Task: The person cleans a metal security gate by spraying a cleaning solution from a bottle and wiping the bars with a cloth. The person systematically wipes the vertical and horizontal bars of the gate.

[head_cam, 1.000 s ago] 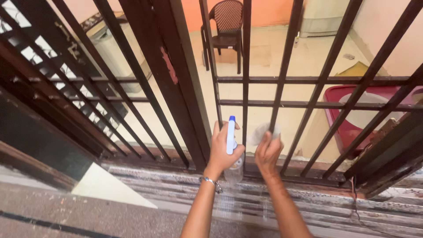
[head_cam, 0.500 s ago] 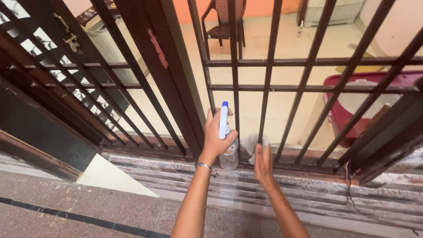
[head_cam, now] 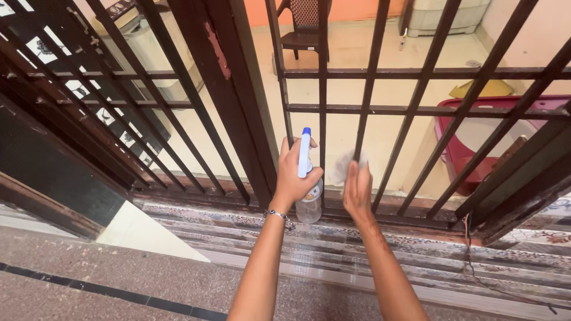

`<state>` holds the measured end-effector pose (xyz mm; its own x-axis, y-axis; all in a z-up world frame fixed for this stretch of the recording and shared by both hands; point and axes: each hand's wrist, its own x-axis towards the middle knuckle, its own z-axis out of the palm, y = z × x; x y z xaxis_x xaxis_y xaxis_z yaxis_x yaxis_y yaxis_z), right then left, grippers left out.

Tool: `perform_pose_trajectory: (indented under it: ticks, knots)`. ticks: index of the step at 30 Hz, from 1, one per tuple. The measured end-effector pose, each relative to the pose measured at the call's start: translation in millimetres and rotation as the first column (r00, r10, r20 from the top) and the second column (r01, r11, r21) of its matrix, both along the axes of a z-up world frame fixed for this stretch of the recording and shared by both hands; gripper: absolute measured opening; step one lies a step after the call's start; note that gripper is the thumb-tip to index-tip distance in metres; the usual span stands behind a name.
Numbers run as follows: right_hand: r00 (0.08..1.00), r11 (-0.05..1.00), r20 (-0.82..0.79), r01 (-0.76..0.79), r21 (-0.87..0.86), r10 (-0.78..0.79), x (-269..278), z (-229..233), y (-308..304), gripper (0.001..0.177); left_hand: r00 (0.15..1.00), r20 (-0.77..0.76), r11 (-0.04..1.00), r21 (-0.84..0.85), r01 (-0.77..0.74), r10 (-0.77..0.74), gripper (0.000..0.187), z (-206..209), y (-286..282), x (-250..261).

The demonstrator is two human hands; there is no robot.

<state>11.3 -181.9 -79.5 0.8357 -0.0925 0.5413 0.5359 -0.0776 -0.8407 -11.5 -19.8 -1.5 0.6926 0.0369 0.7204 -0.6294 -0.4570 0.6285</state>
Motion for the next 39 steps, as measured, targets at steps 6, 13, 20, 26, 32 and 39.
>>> perform_pose_trajectory:
  ticks: [6,13,20,26,32,39]
  knots:
    - [0.961,0.989,-0.26,0.064,-0.13,-0.097,3,-116,-6,0.06,0.999,-0.049,1.0,-0.004,-0.008,0.007,0.041,4,0,1]
    - [0.999,0.986,0.041,-0.026,-0.165,0.033,-13,-73,-27,0.059,0.997,-0.083,1.0,-0.023,0.005,-0.007,0.042,7,0,4]
    - [0.978,0.954,0.133,0.191,-0.23,-0.163,46,18,-19,0.036,0.995,-0.097,1.0,-0.014,-0.003,0.002,0.044,9,-2,6]
    - [0.987,0.975,0.055,0.16,-0.156,-0.153,24,-66,-9,0.035,0.992,-0.127,1.0,-0.013,-0.007,0.005,0.044,3,-5,7]
    - [0.99,1.0,-0.143,0.015,-0.025,-0.018,-4,-127,-4,0.051,0.996,-0.089,1.0,0.013,0.0,0.001,0.044,6,-4,9]
    - [0.981,0.95,0.07,0.191,-0.246,-0.179,13,-74,-11,0.065,0.994,-0.109,0.999,0.035,-0.018,0.022,0.045,7,-2,8]
